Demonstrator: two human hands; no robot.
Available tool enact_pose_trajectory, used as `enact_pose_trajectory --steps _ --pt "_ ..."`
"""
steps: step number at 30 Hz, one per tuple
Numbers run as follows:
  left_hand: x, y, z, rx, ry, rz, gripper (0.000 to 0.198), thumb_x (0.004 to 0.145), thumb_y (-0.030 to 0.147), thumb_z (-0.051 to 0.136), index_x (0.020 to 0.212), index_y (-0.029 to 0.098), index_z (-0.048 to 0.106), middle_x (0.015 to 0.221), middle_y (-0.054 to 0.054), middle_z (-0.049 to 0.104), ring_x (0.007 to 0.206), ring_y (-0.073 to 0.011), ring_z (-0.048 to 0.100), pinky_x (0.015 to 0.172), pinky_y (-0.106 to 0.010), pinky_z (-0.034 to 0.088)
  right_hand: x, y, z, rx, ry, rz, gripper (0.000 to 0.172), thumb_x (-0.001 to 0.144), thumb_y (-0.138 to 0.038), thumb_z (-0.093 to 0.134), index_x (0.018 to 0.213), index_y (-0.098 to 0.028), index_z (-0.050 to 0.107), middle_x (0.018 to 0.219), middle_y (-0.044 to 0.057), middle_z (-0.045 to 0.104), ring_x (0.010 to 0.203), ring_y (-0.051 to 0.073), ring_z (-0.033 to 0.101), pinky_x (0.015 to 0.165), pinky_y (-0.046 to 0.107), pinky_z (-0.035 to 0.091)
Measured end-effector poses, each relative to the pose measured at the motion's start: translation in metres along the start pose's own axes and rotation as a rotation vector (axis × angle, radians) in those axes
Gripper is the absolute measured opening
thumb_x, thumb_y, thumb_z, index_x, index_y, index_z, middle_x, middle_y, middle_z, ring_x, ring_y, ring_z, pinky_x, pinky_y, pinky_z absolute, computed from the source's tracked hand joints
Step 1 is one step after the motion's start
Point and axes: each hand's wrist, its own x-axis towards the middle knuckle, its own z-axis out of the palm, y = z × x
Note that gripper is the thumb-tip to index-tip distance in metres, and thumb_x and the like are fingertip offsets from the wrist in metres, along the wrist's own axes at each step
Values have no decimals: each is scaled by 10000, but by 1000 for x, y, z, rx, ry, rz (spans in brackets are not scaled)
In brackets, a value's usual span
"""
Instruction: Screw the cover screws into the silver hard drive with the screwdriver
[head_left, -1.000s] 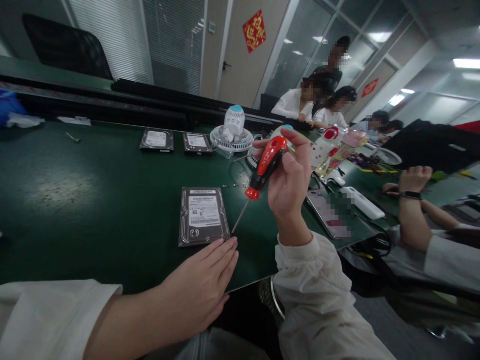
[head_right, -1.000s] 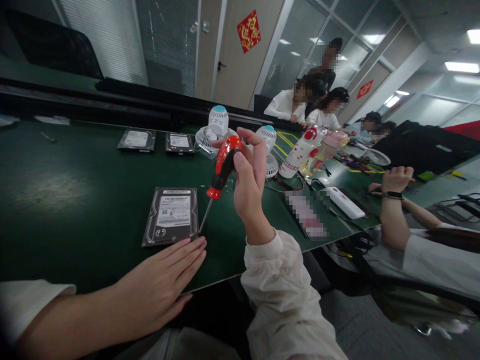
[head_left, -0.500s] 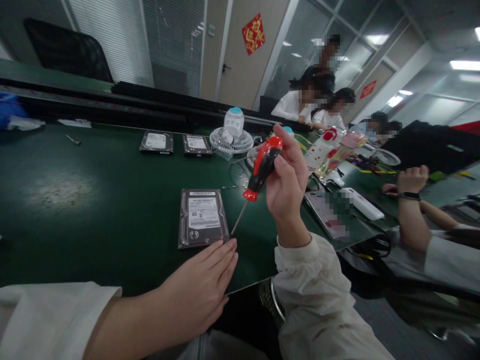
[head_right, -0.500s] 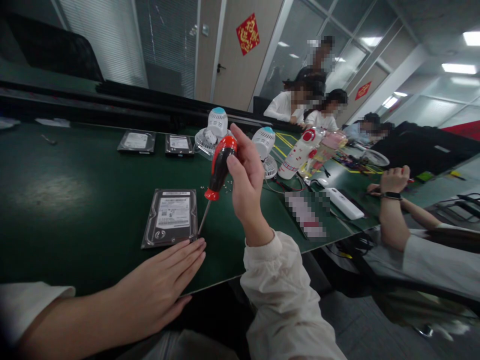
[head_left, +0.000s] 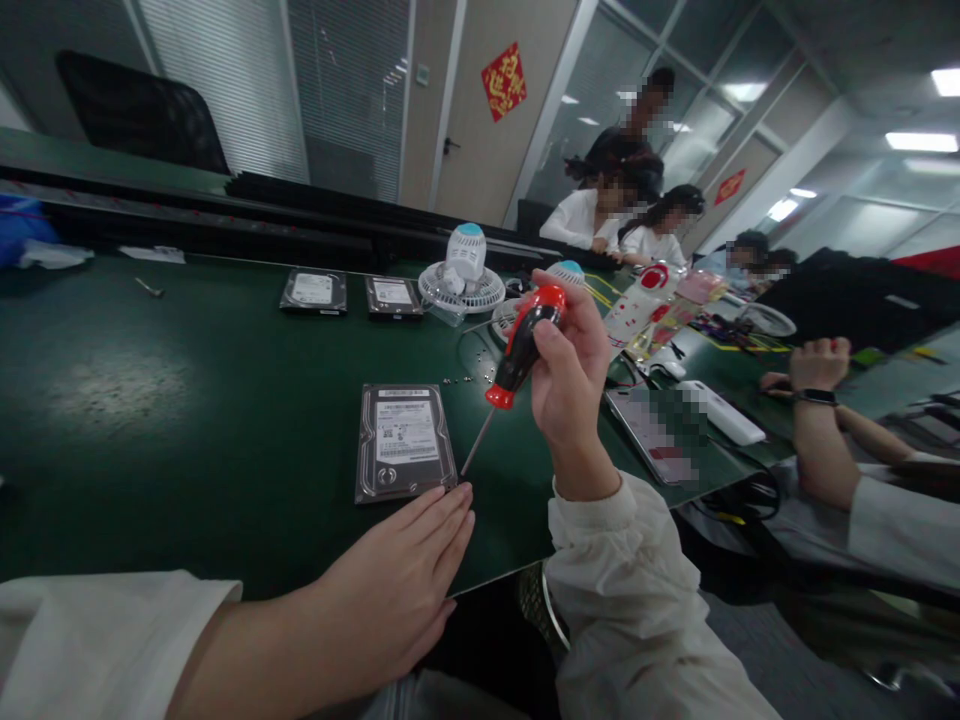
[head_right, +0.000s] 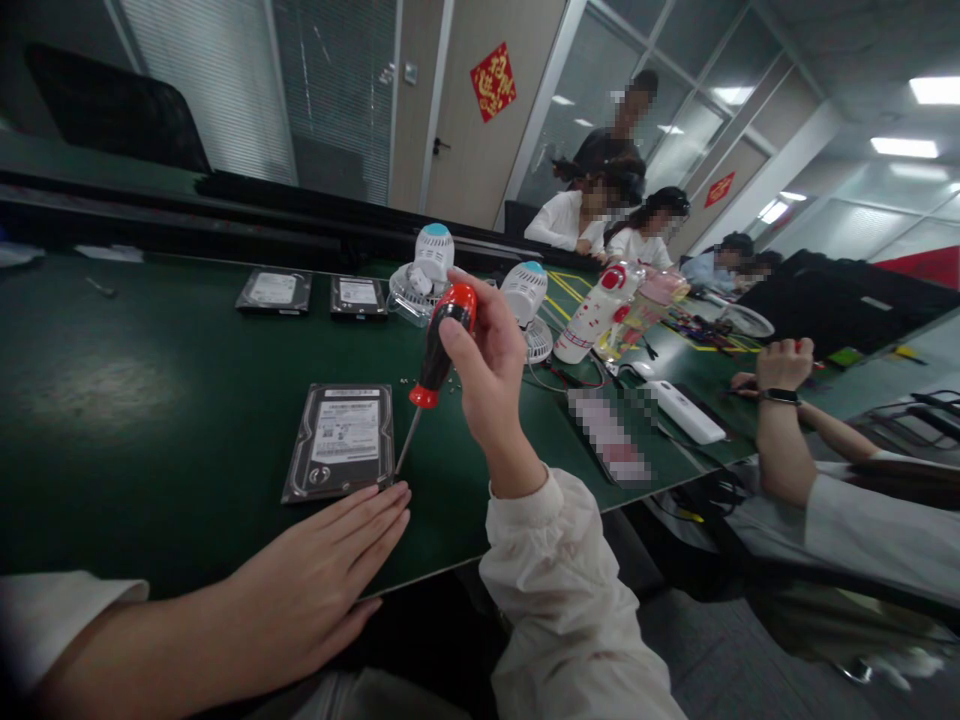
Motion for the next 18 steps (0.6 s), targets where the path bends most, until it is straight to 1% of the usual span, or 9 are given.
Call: enact_pose_trajectory --steps 3,6,9,11,13,15,18 --pt "0 0 0 5 -5 -5 584 999 419 523 1361 -24 636 1444 -239 639 1401 -329 553 1221 -420 227 -1 1 -1 59 -9 35 407 917 -456 611 1293 -302 640 1124 30 696 1045 228 693 959 470 615" --pt "0 1 0 6 5 -6 580 1001 414 518 1351 -32 641 1438 -244 641 1394 -331 559 1224 -421 216 -1 1 3 127 -12 22 386 939 -392 613 1316 -323 565 1092 12 737 1101 222 718 961 458 619" --pt "0 1 1 3 11 -4 579 997 412 525 1350 -30 646 1439 -243 641 1388 -334 564 1224 -424 204 0 -2 7 154 3 -26 297 933 -326 681 1188 -315 529 1028 -15 768 1065 189 750 926 405 628" --pt "1 0 1 7 10 -6 574 997 415 526 1348 -22 651 1439 -238 642 1384 -331 568 1222 -424 206 0 -3 8 158 7 -34 264 922 -311 709 1108 -295 522 1051 -12 771 1046 179 758 919 389 627" --pt "1 0 0 10 11 -8 566 997 416 523 1339 -14 661 1430 -232 650 1376 -326 577 1217 -421 215 0 -3 7 141 2 -18 245 928 -319 700 1107 -287 536 1108 1 760 1082 182 748 953 398 620" --pt "1 0 0 13 13 -13 560 996 414 524 1331 -10 668 1423 -228 657 1367 -321 586 1210 -417 228 0 -2 5 117 18 -7 243 930 -338 684 1145 -288 584 1149 7 740 1128 185 726 1010 408 603" --pt "1 0 -1 19 12 -13 562 997 417 522 1333 -10 667 1423 -227 658 1369 -322 585 1206 -418 238 1 1 4 123 46 6 292 920 -399 660 1187 -281 654 1189 22 715 1165 193 696 1094 423 562"
